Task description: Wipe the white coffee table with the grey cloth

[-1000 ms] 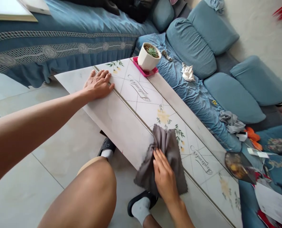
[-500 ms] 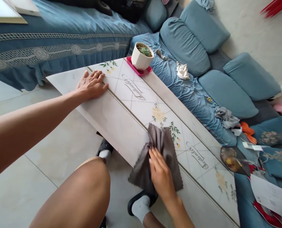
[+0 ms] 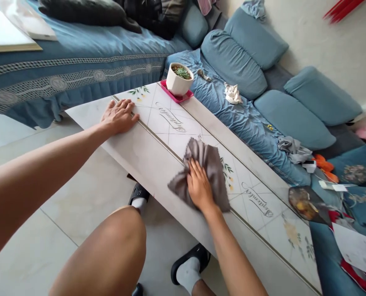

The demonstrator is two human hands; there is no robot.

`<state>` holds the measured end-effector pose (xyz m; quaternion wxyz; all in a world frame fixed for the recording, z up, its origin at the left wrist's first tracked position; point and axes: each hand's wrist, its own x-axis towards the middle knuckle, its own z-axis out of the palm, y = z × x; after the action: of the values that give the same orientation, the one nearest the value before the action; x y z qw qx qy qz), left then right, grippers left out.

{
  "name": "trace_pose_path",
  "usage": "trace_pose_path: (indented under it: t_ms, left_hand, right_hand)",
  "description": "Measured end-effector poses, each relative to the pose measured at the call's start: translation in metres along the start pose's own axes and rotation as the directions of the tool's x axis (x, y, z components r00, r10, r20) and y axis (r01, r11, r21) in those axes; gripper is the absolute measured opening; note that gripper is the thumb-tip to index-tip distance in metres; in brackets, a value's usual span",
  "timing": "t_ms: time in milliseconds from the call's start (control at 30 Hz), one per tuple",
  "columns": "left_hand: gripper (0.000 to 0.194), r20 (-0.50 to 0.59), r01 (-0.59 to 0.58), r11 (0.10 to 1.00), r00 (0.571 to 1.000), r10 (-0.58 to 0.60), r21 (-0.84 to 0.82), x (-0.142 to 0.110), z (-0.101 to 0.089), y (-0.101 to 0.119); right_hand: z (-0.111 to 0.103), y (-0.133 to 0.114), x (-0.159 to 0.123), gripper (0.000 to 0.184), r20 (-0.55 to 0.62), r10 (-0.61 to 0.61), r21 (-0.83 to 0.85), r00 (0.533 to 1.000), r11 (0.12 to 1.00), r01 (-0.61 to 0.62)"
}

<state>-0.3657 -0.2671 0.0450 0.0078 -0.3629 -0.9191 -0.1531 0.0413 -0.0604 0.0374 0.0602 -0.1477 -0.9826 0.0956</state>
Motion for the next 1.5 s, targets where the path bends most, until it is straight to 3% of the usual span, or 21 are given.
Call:
trace_pose_path:
  t_ms: [133, 200, 267, 300, 433, 500, 567, 600, 733, 800, 867, 967, 1033, 1100, 1233, 1300, 1367, 1500]
  left_hand:
    - [0.091, 0.009, 0.0, 1.0, 1.0, 0.0, -0.011, 0.001, 0.005, -0.001]
    - [0.092, -0.001, -0.003, 1.0, 1.0, 0.003, -0.02, 0.002, 0.007, -0.002]
    - [0.091, -0.014, -0.01, 0.999, 1.0, 0.009, -0.03, 0.002, 0.008, -0.002]
    - [0.091, -0.017, -0.01, 0.999, 1.0, 0.009, -0.036, 0.002, 0.007, -0.002]
    - [0.091, -0.001, 0.0, 0.999, 1.0, 0.0, -0.047, 0.0, 0.001, 0.001]
    - [0.091, 0.011, 0.006, 0.999, 1.0, -0.006, -0.046, -0.002, -0.003, 0.003]
    - [0.092, 0.019, 0.008, 0.999, 1.0, -0.007, -0.047, -0.003, -0.005, 0.003]
    - [0.092, 0.019, 0.006, 0.999, 1.0, -0.006, -0.048, -0.003, -0.005, 0.003]
    - [0.091, 0.013, -0.002, 0.999, 1.0, 0.003, -0.041, 0.0, 0.002, 0.0]
    - [0.091, 0.004, -0.004, 0.999, 1.0, 0.004, -0.039, 0.002, 0.005, -0.001]
    - [0.09, -0.008, -0.004, 0.999, 1.0, 0.004, -0.039, 0.003, 0.006, -0.002]
    - [0.09, -0.013, -0.002, 0.999, 1.0, 0.001, -0.036, 0.002, 0.003, -0.001]
    - [0.09, -0.003, -0.005, 0.999, 1.0, 0.005, -0.042, 0.0, 0.0, 0.0]
    - [0.093, 0.008, -0.002, 0.999, 1.0, 0.002, -0.052, -0.001, -0.001, 0.001]
    - [0.097, 0.011, 0.019, 0.998, 1.0, -0.018, -0.057, 0.0, 0.002, 0.001]
    - [0.096, 0.001, 0.009, 0.998, 1.0, -0.009, -0.055, 0.001, 0.004, 0.0]
    - [0.093, -0.013, -0.003, 0.998, 1.0, 0.002, -0.057, 0.001, 0.005, -0.001]
    - [0.09, -0.007, 0.005, 0.999, 1.0, -0.005, -0.049, 0.001, 0.002, 0.001]
  right_hand:
    - [-0.005, 0.026, -0.167, 0.066, -0.098, 0.044, -0.04, 0.994, 0.998, -0.048]
    - [-0.008, 0.036, -0.2, 0.068, -0.116, 0.081, -0.069, 0.99, 0.994, -0.09]
    - [-0.005, 0.039, -0.171, 0.068, -0.111, 0.09, -0.08, 0.99, 0.992, -0.099]
    - [-0.001, 0.037, -0.136, 0.067, -0.1, 0.091, -0.078, 0.991, 0.992, -0.099]
    - [0.011, 0.017, 0.052, 0.063, -0.027, 0.156, -0.068, 0.987, 0.985, -0.157]
    - [0.009, 0.007, 0.104, 0.063, 0.001, 0.187, -0.068, 0.982, 0.98, -0.186]
    - [0.005, 0.008, 0.096, 0.062, 0.018, 0.154, -0.064, 0.988, 0.986, -0.153]
    - [0.003, 0.012, 0.071, 0.062, 0.017, 0.118, -0.059, 0.993, 0.991, -0.116]
    - [0.0, 0.036, -0.075, 0.064, -0.036, 0.021, -0.052, 0.999, 0.998, -0.023]
    - [-0.001, 0.041, -0.106, 0.067, -0.042, 0.029, -0.073, 0.999, 0.997, -0.032]
    - [0.002, 0.038, -0.085, 0.066, -0.039, 0.051, -0.094, 0.998, 0.994, -0.054]
    - [0.011, 0.024, 0.001, 0.062, -0.02, 0.102, -0.097, 0.995, 0.99, -0.104]
    - [0.012, 0.015, 0.043, 0.062, -0.002, 0.135, -0.084, 0.991, 0.987, -0.135]
    - [0.01, 0.011, 0.042, 0.062, -0.001, 0.131, -0.069, 0.991, 0.989, -0.131]
    - [0.007, 0.018, -0.056, 0.062, -0.05, 0.078, -0.048, 0.996, 0.996, -0.08]
    - [0.006, 0.02, -0.088, 0.063, -0.063, 0.073, -0.047, 0.995, 0.996, -0.076]
    - [0.007, 0.018, -0.077, 0.062, -0.05, 0.093, -0.057, 0.994, 0.994, -0.096]
    - [0.012, 0.002, 0.02, 0.06, 0.009, 0.141, -0.055, 0.99, 0.989, -0.14]
